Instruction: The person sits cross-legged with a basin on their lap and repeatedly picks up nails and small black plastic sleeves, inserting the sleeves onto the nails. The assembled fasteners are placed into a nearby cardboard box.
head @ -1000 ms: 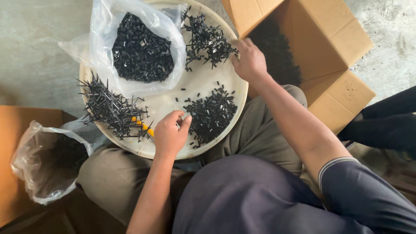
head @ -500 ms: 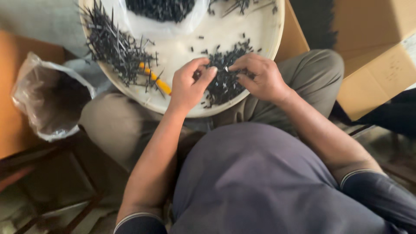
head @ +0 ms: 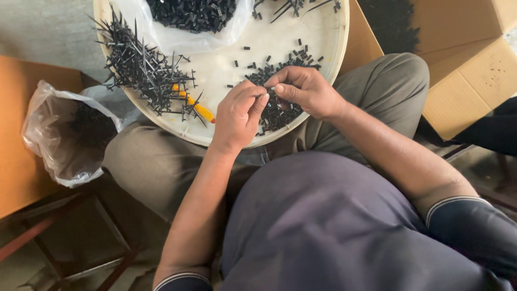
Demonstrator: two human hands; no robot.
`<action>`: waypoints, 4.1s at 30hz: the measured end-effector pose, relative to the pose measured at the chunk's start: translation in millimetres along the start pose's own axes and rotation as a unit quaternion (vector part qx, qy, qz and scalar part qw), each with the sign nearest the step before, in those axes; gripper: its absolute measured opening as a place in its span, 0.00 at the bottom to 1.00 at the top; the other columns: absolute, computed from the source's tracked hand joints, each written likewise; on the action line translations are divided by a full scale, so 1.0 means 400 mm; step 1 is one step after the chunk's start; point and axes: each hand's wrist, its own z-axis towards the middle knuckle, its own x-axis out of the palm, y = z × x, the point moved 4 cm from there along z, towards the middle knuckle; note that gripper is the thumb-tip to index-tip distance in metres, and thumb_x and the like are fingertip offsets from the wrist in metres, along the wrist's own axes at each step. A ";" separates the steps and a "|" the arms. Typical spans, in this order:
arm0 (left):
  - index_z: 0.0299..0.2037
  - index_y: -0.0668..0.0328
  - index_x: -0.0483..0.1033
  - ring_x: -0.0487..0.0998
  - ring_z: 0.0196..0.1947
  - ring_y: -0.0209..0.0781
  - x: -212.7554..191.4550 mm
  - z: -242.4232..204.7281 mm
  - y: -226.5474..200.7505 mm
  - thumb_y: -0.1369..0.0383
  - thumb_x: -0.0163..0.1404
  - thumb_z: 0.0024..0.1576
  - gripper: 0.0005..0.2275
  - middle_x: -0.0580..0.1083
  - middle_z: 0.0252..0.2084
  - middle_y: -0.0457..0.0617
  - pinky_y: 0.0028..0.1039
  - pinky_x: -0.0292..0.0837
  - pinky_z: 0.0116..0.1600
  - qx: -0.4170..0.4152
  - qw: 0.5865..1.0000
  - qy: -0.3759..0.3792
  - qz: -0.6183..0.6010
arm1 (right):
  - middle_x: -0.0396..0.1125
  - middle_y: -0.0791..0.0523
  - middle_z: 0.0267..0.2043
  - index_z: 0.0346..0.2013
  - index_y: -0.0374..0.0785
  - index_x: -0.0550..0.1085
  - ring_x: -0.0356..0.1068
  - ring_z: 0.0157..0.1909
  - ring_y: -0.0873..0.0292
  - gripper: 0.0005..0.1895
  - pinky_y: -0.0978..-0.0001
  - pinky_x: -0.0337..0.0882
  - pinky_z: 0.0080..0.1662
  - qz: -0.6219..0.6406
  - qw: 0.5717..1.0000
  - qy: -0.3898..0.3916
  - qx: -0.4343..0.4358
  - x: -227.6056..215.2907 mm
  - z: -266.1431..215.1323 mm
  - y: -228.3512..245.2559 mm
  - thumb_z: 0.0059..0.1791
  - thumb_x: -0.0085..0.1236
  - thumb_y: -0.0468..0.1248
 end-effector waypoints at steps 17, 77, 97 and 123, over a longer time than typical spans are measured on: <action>0.41 0.60 0.76 0.77 0.34 0.51 -0.006 -0.003 -0.003 0.69 0.57 0.62 0.04 0.73 0.34 0.48 0.37 0.71 0.38 0.029 0.990 -0.034 0.134 | 0.69 0.57 0.34 0.43 0.37 0.73 0.67 0.34 0.63 0.10 0.68 0.68 0.34 0.045 0.990 -0.052 0.120 0.000 0.014 -0.071 0.57 0.53 0.42; 0.32 0.58 0.77 0.78 0.30 0.63 -0.133 -0.040 0.159 0.62 0.56 0.59 0.09 0.76 0.27 0.57 0.51 0.69 0.33 -0.279 0.870 -0.012 0.407 | 0.69 0.54 0.36 0.37 0.39 0.71 0.68 0.34 0.59 0.04 0.63 0.69 0.35 0.296 0.945 -0.105 0.096 -0.126 0.022 -0.103 0.49 0.56 0.35; 0.52 0.60 0.76 0.79 0.33 0.52 0.003 0.005 0.041 0.64 0.61 0.57 0.16 0.77 0.34 0.49 0.37 0.73 0.38 -0.078 0.992 -0.002 0.101 | 0.72 0.56 0.27 0.35 0.35 0.77 0.68 0.28 0.64 0.14 0.67 0.67 0.32 -0.385 0.884 -0.261 0.056 -0.301 0.057 0.029 0.47 0.70 0.43; 0.40 0.61 0.74 0.77 0.33 0.53 0.027 -0.010 0.016 0.70 0.52 0.65 0.04 0.74 0.33 0.50 0.38 0.70 0.37 0.015 0.998 0.023 0.051 | 0.56 0.64 0.23 0.31 0.41 0.66 0.54 0.23 0.70 0.14 0.75 0.56 0.24 0.044 0.979 -0.129 0.154 0.015 0.018 -0.097 0.59 0.50 0.44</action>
